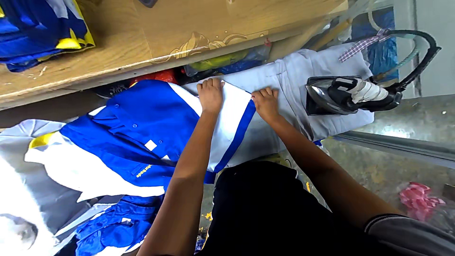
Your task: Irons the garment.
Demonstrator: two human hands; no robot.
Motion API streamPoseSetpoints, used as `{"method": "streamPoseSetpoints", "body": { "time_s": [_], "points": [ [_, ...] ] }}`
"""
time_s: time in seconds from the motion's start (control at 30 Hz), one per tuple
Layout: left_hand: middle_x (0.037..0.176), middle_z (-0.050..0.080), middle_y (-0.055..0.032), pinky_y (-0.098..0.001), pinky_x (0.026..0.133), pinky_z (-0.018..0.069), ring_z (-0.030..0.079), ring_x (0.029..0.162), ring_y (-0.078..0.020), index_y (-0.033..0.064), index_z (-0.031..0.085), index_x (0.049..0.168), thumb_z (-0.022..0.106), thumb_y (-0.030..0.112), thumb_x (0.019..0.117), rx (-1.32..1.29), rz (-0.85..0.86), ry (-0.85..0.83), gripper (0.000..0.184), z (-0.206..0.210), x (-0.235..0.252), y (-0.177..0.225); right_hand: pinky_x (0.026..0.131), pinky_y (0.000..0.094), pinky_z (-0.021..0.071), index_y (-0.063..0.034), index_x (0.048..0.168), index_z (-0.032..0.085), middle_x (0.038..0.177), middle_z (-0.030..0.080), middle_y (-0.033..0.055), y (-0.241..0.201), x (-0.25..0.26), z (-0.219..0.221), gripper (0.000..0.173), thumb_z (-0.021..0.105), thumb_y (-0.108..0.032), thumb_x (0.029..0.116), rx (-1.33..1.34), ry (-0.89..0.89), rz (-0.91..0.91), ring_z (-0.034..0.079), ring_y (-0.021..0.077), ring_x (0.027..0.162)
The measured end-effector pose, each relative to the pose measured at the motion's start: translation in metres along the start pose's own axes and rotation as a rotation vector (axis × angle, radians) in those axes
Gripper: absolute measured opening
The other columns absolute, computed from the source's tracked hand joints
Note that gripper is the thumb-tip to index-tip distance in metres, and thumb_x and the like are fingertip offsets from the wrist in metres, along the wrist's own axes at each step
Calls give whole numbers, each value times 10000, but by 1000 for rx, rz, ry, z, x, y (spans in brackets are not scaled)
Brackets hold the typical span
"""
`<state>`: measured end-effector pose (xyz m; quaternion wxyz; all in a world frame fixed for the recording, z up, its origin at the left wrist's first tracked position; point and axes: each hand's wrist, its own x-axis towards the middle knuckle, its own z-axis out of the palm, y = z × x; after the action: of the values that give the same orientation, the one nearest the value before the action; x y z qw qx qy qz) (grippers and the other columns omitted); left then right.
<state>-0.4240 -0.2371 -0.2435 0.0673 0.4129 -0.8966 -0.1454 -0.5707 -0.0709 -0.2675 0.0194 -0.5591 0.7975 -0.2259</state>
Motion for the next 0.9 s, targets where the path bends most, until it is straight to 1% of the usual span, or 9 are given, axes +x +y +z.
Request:
{"method": "streamPoseSetpoints", "body": {
  "time_s": [0.17,0.27,0.4,0.5,0.6,0.7,0.77,0.83,0.9],
  "points": [
    [1019,710,-258,-587,897,470,691,1019,-427,-59,664,1031,481,280,1085,78,52,95,390,11,0,-3,897,619,448,-29,1025,748,962,721,194,-1,2,-3,211,579,-156,1027,-50,-28,1,670,426,1010],
    [1001,712,-246,-575,879,475,695,1000,-414,-50,668,1015,489,280,1083,91,59,125,381,13,-1,-3,928,649,440,-22,1072,748,1066,700,225,-30,6,-11,197,583,-57,972,-28,-66,67,639,454,1087],
    [1015,712,-256,-583,889,474,693,1015,-425,-62,670,1029,494,262,1079,75,55,122,372,11,-2,-1,948,605,463,-55,1182,751,1270,681,210,-62,10,5,345,582,57,902,102,-62,-76,629,432,1170],
    [1011,718,-244,-581,882,474,699,1007,-413,-49,673,1018,497,275,1075,81,57,119,373,11,1,-5,948,577,475,-53,1264,719,1303,674,189,-53,15,28,440,566,108,884,100,-105,-147,627,411,1188],
    [1112,700,-261,-619,965,453,666,1098,-444,-48,691,1103,516,266,1068,-17,100,114,361,1,-2,-10,958,569,470,-66,1294,706,1306,683,167,-43,15,32,454,551,97,900,77,-96,-191,626,393,1209],
    [1077,696,-237,-578,934,466,658,1050,-432,-4,710,1072,553,183,1048,-74,318,303,245,-10,-24,-22,960,557,471,-71,1293,709,1309,685,157,-41,14,32,449,537,94,913,80,-84,-196,622,384,1221],
    [1157,682,-245,-618,979,439,633,1121,-462,23,701,1111,524,109,1040,-15,369,221,209,-15,-42,-46,973,548,469,-75,1310,701,1324,678,153,-41,13,31,451,527,86,927,77,-99,-190,616,381,1231],
    [1281,643,-262,-686,1019,382,580,1216,-500,52,705,1187,496,101,1038,21,299,89,261,-17,-51,-71,983,551,462,-78,1319,696,1338,672,152,-42,13,31,450,530,80,932,77,-112,-184,611,380,1238],
    [1331,623,-257,-697,1027,366,558,1254,-502,62,698,1219,491,104,1042,40,257,86,276,-21,-51,-73,977,556,461,-79,1315,698,1337,672,154,-42,14,33,453,538,82,923,72,-103,-181,613,380,1235]
  ]
}}
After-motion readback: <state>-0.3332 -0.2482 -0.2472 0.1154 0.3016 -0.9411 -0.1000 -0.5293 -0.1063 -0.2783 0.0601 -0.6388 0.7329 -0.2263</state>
